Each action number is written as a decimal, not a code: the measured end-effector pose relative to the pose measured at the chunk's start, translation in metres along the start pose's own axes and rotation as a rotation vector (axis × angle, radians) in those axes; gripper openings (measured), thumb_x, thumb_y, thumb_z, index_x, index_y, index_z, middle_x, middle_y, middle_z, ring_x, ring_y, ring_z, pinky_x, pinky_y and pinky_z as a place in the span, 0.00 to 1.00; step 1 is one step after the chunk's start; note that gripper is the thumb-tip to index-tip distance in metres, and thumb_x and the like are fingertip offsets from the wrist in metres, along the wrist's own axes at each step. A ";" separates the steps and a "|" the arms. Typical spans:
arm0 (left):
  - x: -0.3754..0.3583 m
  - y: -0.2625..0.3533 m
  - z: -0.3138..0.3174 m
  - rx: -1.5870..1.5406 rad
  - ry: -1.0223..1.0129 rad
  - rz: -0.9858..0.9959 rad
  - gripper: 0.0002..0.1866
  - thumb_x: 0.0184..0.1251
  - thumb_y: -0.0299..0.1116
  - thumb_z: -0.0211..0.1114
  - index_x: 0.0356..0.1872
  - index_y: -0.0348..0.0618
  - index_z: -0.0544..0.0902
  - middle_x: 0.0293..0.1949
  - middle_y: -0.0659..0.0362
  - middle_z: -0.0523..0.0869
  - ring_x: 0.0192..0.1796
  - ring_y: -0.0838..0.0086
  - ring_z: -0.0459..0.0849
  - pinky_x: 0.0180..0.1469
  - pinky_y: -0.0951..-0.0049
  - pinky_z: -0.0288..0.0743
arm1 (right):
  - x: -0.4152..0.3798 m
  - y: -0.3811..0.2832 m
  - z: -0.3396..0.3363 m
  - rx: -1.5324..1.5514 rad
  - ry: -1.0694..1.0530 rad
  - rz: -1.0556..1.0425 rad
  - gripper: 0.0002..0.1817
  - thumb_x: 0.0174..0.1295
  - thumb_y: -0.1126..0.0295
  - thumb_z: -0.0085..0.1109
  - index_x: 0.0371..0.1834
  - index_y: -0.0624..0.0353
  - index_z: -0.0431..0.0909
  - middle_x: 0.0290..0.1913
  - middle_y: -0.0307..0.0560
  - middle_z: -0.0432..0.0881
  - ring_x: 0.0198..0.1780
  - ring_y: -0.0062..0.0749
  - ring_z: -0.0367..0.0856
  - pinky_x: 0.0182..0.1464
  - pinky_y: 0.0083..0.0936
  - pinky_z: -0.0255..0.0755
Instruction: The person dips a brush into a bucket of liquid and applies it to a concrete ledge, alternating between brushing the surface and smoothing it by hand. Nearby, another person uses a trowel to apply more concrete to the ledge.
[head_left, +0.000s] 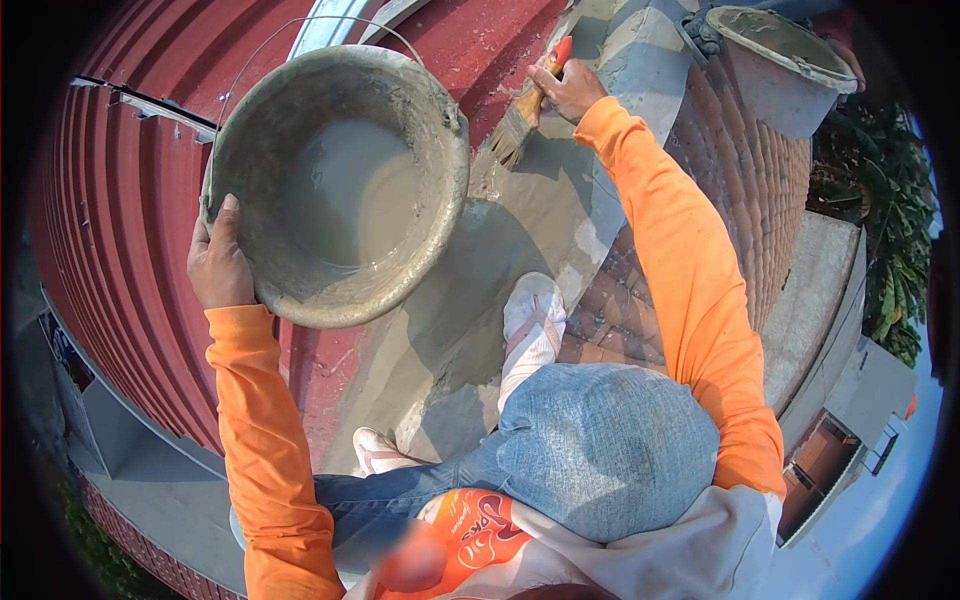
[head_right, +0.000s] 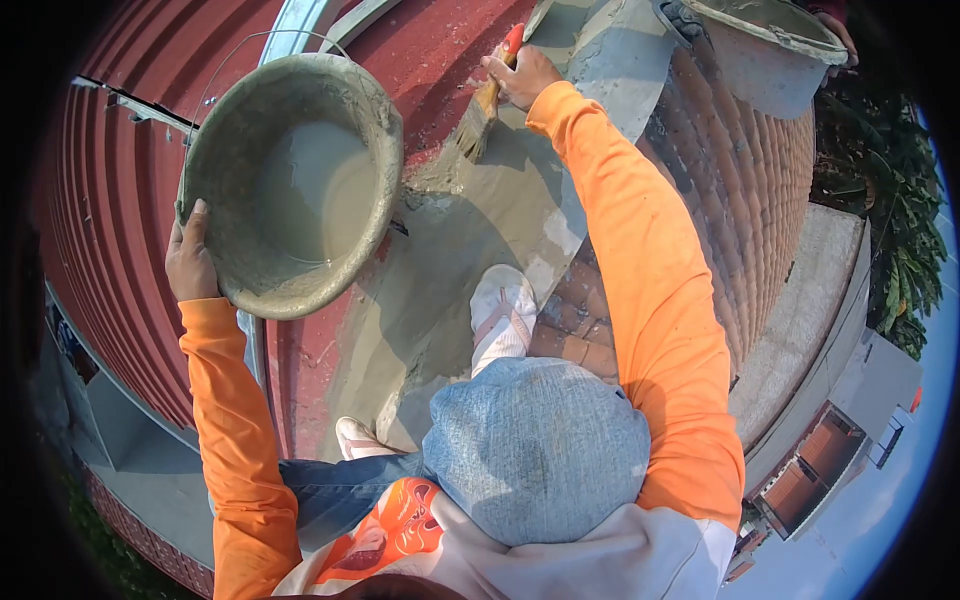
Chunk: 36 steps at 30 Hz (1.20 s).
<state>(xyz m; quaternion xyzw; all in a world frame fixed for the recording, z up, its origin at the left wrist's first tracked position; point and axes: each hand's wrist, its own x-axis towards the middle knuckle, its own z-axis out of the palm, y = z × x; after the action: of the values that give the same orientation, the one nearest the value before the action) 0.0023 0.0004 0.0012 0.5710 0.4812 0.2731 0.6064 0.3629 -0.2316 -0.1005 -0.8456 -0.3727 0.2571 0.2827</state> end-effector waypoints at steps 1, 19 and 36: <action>-0.001 -0.001 -0.001 -0.009 -0.006 -0.004 0.17 0.62 0.33 0.60 0.47 0.32 0.76 0.42 0.59 0.80 0.42 0.79 0.77 0.47 0.80 0.69 | 0.005 0.004 -0.010 -0.009 0.214 0.100 0.25 0.55 0.48 0.54 0.31 0.65 0.74 0.26 0.51 0.79 0.31 0.47 0.80 0.38 0.33 0.72; 0.003 -0.004 -0.003 -0.023 -0.016 0.002 0.16 0.62 0.33 0.60 0.47 0.33 0.76 0.42 0.59 0.80 0.42 0.80 0.77 0.47 0.80 0.69 | 0.027 -0.014 -0.014 0.023 -0.121 0.264 0.18 0.55 0.54 0.53 0.33 0.62 0.73 0.26 0.52 0.80 0.34 0.46 0.80 0.43 0.34 0.71; -0.003 0.000 0.002 0.002 0.025 0.041 0.17 0.61 0.33 0.60 0.47 0.33 0.76 0.40 0.61 0.80 0.41 0.81 0.76 0.46 0.80 0.68 | 0.039 -0.021 -0.011 -0.130 0.572 -0.026 0.20 0.55 0.53 0.52 0.34 0.63 0.74 0.31 0.60 0.79 0.38 0.53 0.78 0.44 0.37 0.70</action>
<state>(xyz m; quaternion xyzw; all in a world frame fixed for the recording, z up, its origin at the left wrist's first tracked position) 0.0026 -0.0035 0.0017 0.5780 0.4774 0.2922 0.5938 0.3825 -0.1920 -0.0876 -0.8953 -0.3042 -0.0197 0.3249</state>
